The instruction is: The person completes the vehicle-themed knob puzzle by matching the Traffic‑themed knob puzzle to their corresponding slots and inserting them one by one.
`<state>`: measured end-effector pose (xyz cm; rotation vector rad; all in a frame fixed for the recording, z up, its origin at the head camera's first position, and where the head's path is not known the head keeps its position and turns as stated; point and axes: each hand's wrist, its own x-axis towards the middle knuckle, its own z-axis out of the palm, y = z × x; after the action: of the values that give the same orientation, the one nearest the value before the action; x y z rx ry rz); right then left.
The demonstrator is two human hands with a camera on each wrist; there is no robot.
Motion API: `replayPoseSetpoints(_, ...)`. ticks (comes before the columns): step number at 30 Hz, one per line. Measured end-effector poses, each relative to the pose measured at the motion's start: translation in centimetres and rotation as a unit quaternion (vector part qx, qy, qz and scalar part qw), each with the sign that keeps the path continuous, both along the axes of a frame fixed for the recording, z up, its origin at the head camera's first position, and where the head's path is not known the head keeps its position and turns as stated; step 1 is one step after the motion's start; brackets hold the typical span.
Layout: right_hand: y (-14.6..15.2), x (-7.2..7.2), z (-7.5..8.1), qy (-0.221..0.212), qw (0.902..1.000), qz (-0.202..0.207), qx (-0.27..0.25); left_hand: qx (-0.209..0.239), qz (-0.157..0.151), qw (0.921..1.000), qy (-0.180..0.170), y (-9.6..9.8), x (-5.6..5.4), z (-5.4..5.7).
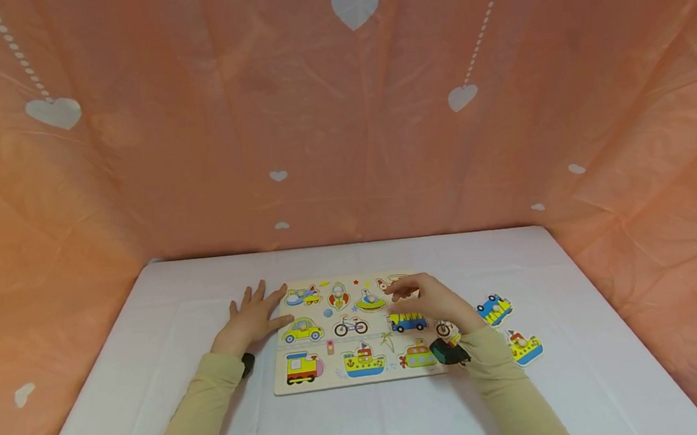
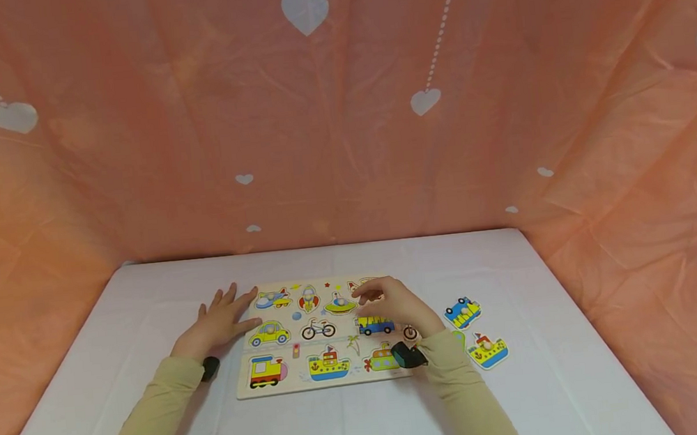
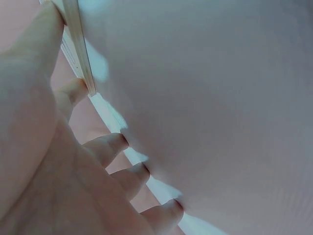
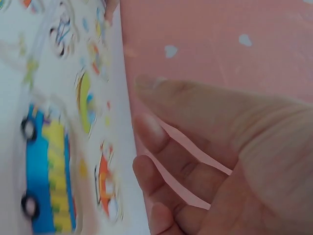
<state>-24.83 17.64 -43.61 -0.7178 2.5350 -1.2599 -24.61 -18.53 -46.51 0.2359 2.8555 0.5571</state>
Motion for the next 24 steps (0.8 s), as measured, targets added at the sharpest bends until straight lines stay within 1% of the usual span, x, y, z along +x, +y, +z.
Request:
replayPoseSetpoints(6,2.2,0.7,-0.7,-0.020,0.9989,-0.030,0.030,-0.002,-0.004,1.0000,0.003,0.0,0.1,0.0)
replayPoseSetpoints(13,3.8,1.2,-1.0,-0.027,0.9976,-0.055,0.032,0.002,-0.004,1.0000,0.002,-0.1,0.1,0.1)
replayPoseSetpoints(20,4.9,1.6,-1.4,-0.040,0.9944,-0.089,0.041,0.008,-0.002,1.0000,0.000,-0.2,-0.1,-0.2)
replayPoseSetpoints(24,5.7,1.7,-1.7,-0.037,0.9928,-0.103,0.049,0.010,0.000,0.9999,-0.001,-0.3,-0.2,-0.4)
